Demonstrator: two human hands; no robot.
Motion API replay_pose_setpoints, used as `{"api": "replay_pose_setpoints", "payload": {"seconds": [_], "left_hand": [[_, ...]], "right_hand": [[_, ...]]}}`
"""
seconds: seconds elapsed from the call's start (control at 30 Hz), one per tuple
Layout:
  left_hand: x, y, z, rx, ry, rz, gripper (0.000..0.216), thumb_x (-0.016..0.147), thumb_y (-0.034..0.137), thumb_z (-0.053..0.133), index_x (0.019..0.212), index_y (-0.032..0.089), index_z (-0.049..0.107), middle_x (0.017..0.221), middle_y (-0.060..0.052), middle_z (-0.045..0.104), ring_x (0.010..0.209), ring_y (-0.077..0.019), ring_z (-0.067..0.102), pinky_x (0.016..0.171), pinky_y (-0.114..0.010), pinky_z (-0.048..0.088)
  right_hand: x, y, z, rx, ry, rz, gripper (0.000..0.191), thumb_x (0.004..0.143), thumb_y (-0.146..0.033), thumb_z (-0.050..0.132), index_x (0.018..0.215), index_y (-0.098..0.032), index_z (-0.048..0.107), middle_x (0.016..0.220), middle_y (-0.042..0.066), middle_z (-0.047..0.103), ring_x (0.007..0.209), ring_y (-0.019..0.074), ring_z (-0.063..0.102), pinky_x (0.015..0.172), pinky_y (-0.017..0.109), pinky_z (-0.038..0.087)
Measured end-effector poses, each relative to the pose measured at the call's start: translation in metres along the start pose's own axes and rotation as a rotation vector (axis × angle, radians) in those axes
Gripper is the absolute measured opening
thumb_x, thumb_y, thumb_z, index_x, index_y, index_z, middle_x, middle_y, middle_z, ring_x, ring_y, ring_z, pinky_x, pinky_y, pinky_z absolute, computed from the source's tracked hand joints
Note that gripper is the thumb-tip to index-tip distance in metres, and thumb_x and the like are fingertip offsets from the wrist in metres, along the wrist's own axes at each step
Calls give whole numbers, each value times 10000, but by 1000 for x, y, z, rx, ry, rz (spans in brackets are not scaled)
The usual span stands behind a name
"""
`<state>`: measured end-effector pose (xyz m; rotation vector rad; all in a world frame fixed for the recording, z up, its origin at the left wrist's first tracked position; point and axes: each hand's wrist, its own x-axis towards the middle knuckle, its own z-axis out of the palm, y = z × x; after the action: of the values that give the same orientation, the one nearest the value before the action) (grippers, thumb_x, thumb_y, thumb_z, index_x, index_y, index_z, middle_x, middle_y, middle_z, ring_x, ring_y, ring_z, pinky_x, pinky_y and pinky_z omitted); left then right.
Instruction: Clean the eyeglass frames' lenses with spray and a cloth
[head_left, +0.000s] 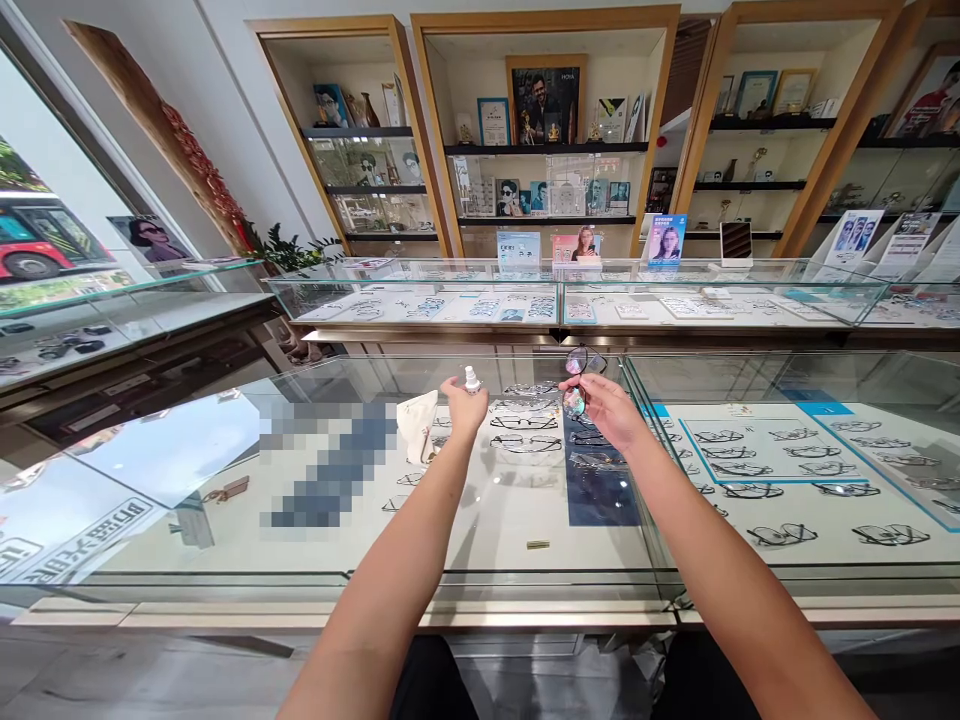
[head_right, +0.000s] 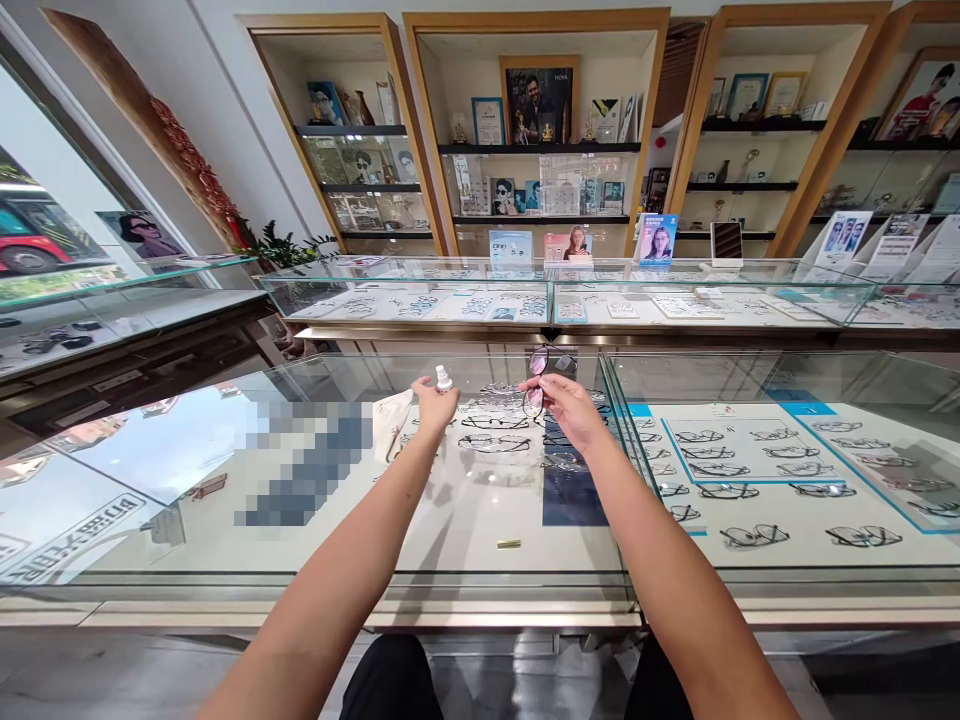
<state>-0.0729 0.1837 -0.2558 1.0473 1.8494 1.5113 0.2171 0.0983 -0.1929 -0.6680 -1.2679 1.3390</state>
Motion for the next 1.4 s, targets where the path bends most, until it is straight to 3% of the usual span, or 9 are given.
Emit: {"api": "replay_pose_setpoints", "payload": {"seconds": [0.13,0.23,0.37,0.5,0.63,0.87,1.07,1.23,1.4], "left_hand": [[10,6,-13,-67,179,-94,790,864,250,690,1492,297,215,1377,-159,598,1251,-323,657,1087,-516,486],[21,8,-21,-145,231,-201,705,881,284,626,1477,299,249,1241,-134,626,1091,-307,711,946,-492,564],[32,9,-31,-283,237,-329,570,808,243,620,1331,262,393,1039,-80,616,818,-247,713,708,-397,589],[32,9,-38,-395,251,-383,381,767,225,617,1124,238,484,951,-66,598,800,-241,730,653,-340,564],[24,15,-40,-470,324,-333,191,811,244,604,970,220,501,894,-52,589,770,-217,709,591,-285,494],[15,63,-57,-574,522,31,340,821,148,711,1002,234,436,822,59,573,752,-99,622,743,-215,517],[-41,107,-66,-545,586,659,249,868,311,747,976,198,553,735,81,447,619,-83,407,618,-234,389],[-103,121,-56,-556,546,921,340,894,454,816,965,179,628,763,66,440,622,-85,309,595,-253,293],[-134,119,-50,-529,411,1060,398,1008,527,737,842,190,608,746,39,429,683,-117,377,648,-263,333]], "right_hand": [[0,0,0,36,-1,-1,396,774,-628,902,929,-268,846,1090,75,859,890,212,718,832,360,576],[0,0,-1,34,7,-1,388,772,-620,903,915,-265,841,1083,76,858,888,215,719,833,365,578],[1,2,-2,47,10,4,377,771,-609,908,908,-264,840,1066,70,858,887,212,721,827,355,575],[1,3,-2,79,2,6,359,762,-585,926,898,-263,848,1050,62,858,878,198,715,816,333,566],[1,4,-3,103,-5,9,362,757,-580,941,896,-257,861,1036,59,857,869,181,705,793,307,551],[1,0,-2,124,-10,6,363,740,-580,960,890,-260,876,1023,60,855,860,180,695,782,304,540],[-1,-7,2,138,-11,-7,362,745,-569,965,887,-249,874,1022,52,854,834,161,681,785,291,546],[-1,-10,3,157,-11,-21,389,734,-581,972,880,-235,871,1028,56,850,815,151,674,791,296,553],[-1,-10,3,157,-22,-29,371,763,-566,953,877,-225,862,1033,70,849,814,154,677,804,310,558]]}}
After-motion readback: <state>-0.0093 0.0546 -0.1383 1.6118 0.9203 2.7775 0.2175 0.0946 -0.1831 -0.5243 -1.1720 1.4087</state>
